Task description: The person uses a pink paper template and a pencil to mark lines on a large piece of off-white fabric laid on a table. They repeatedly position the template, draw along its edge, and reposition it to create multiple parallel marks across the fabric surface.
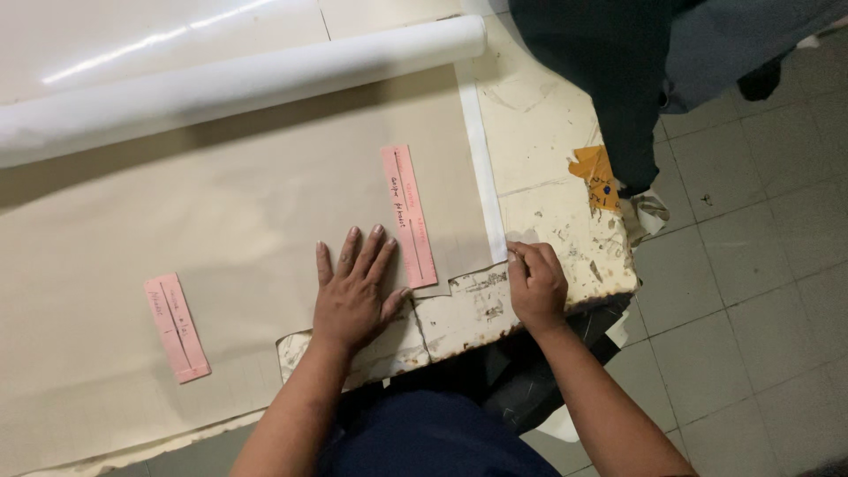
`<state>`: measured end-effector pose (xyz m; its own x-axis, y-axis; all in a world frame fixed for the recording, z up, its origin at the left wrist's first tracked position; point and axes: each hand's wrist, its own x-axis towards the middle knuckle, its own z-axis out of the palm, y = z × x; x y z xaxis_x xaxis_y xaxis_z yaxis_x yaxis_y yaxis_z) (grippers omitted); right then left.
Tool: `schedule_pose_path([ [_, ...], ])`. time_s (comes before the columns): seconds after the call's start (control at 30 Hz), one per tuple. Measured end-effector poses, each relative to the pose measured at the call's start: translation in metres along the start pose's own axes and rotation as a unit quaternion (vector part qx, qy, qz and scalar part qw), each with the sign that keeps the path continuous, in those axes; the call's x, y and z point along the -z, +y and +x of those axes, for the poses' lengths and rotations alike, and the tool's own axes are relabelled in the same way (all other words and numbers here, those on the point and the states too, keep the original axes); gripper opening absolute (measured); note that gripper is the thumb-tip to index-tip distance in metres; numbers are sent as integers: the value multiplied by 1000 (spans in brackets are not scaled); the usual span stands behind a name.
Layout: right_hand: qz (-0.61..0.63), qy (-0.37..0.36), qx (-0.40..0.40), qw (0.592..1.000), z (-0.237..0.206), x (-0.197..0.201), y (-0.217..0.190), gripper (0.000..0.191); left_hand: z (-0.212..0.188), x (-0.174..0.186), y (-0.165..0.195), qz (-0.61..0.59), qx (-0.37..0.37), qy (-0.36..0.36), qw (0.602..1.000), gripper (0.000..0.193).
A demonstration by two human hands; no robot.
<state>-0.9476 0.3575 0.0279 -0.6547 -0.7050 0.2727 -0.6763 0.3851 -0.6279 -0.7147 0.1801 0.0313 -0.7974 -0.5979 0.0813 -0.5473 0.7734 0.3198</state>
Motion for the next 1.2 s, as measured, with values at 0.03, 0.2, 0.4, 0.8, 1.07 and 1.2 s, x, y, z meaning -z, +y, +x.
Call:
schedule_pose_path([
  [0.03,0,-8,5,1000,0,0,-2,22,0,-1,-1,-1,-1,-1,1000,77],
  [0.2,-57,0,46,997,-1,-3,-8,24,0,-4,-2,11,2,-7,1000,77],
  [0.4,-27,-11,25,999,7,-2,-4,17,5,-2,2,1,29,-35,999,83],
  [0.8,185,-207,-268,923,67,-54,-65,33,8,-3,14,-12,67,-26,997,82],
  [1.07,251,-246,-279,894,73,-68,-77,33,8,-4,12,-11,62,-43,997,81],
  [1.2,221,-249,-209,919,86,-57,-86,24,8,-3,7,-76,61,-23,995,80],
])
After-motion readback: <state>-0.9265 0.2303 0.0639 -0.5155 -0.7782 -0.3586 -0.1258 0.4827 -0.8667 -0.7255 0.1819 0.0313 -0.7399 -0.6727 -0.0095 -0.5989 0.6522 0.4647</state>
